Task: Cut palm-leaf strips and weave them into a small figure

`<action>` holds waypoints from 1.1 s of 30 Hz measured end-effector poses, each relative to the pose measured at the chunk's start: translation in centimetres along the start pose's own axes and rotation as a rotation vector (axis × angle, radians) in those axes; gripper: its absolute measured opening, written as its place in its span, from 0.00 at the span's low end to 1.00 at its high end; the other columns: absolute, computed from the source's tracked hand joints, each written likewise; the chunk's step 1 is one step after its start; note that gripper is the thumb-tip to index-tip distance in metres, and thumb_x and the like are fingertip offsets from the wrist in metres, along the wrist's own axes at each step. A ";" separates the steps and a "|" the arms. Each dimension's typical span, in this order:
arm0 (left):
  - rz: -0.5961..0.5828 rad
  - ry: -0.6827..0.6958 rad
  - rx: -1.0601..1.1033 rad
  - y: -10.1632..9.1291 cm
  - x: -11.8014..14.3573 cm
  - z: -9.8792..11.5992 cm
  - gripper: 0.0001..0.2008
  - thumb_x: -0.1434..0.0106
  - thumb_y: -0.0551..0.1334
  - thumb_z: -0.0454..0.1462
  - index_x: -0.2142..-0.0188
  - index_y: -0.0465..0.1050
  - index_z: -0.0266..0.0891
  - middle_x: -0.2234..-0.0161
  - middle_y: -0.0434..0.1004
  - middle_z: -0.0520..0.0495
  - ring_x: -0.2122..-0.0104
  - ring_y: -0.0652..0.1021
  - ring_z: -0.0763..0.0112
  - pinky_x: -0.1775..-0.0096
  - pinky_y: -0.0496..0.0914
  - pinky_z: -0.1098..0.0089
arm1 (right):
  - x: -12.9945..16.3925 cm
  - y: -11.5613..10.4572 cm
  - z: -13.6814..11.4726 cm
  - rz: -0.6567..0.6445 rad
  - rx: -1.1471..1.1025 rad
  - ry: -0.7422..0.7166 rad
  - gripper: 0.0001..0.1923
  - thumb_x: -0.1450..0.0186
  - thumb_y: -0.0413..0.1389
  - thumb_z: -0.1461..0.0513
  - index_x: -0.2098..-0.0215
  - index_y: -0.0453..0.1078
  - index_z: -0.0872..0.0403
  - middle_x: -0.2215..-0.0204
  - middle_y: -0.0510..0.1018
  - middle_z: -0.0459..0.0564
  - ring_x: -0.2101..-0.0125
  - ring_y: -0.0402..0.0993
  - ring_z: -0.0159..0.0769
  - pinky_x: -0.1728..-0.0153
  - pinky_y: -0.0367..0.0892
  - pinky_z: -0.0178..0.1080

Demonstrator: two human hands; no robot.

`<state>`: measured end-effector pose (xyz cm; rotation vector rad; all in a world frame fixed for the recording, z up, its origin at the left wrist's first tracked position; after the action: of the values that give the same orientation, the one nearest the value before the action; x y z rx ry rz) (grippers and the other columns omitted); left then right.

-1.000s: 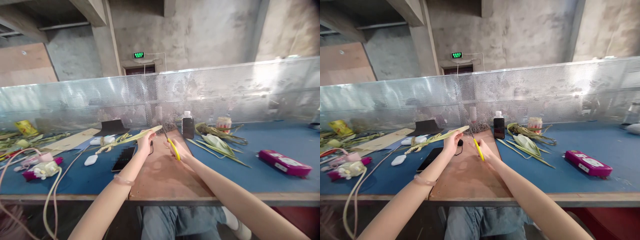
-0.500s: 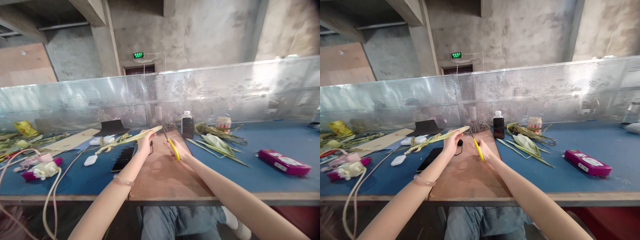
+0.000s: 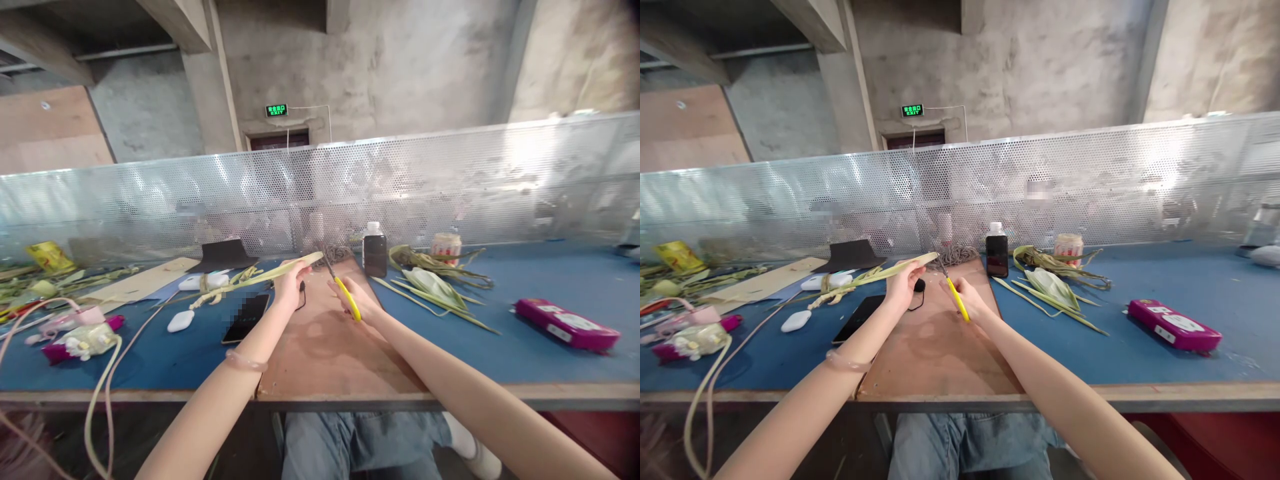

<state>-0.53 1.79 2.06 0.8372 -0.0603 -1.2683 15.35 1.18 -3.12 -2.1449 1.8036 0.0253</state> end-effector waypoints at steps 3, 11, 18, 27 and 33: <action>0.002 -0.002 0.015 0.0 0.0 0.0 0.09 0.58 0.67 0.30 0.76 0.69 0.34 0.75 0.76 0.50 0.74 0.77 0.73 0.64 0.73 0.69 | -0.1 0.2 0.2 -0.012 -0.023 -0.003 0.19 0.43 0.52 0.45 0.69 0.56 0.51 0.86 0.57 0.35 0.88 0.56 0.25 0.89 0.58 0.29; 0.006 -0.005 0.018 0.0 -0.1 -0.1 0.08 0.57 0.67 0.28 0.76 0.69 0.34 0.75 0.76 0.49 0.74 0.77 0.72 0.64 0.73 0.68 | -0.5 0.2 0.7 0.017 -0.004 -0.024 0.20 0.44 0.53 0.44 0.70 0.56 0.51 0.84 0.59 0.36 0.87 0.57 0.24 0.89 0.57 0.27; 0.000 -0.004 0.009 -0.1 -0.2 -0.2 0.08 0.57 0.67 0.29 0.76 0.69 0.34 0.75 0.76 0.49 0.74 0.77 0.72 0.64 0.73 0.68 | -0.3 0.2 0.4 0.003 0.001 -0.014 0.20 0.43 0.52 0.44 0.70 0.55 0.51 0.83 0.59 0.37 0.88 0.57 0.25 0.90 0.58 0.28; 0.025 0.008 0.014 -0.2 -0.2 -0.1 0.08 0.58 0.67 0.29 0.77 0.68 0.34 0.76 0.74 0.51 0.75 0.76 0.74 0.64 0.73 0.68 | -0.1 0.2 0.4 -0.003 0.018 0.015 0.21 0.43 0.52 0.43 0.69 0.58 0.51 0.80 0.63 0.39 0.87 0.59 0.25 0.91 0.59 0.29; 0.078 -0.030 0.013 -0.2 -0.1 -0.1 0.06 0.57 0.65 0.28 0.78 0.69 0.34 0.78 0.74 0.50 0.76 0.75 0.74 0.65 0.73 0.68 | -0.5 0.4 0.7 -0.015 0.015 0.046 0.26 0.45 0.50 0.38 0.68 0.59 0.51 0.83 0.61 0.38 0.89 0.59 0.26 0.93 0.58 0.30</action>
<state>-0.70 1.95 1.94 0.8201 -0.1239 -1.2082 15.04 1.80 -3.80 -2.1649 1.8072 -0.0411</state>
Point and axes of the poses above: each hand's wrist, its own x-axis away from the middle knuckle, its own y-axis out of the palm, z = x × y, the point moved 1 cm from there along -x, towards the middle knuckle
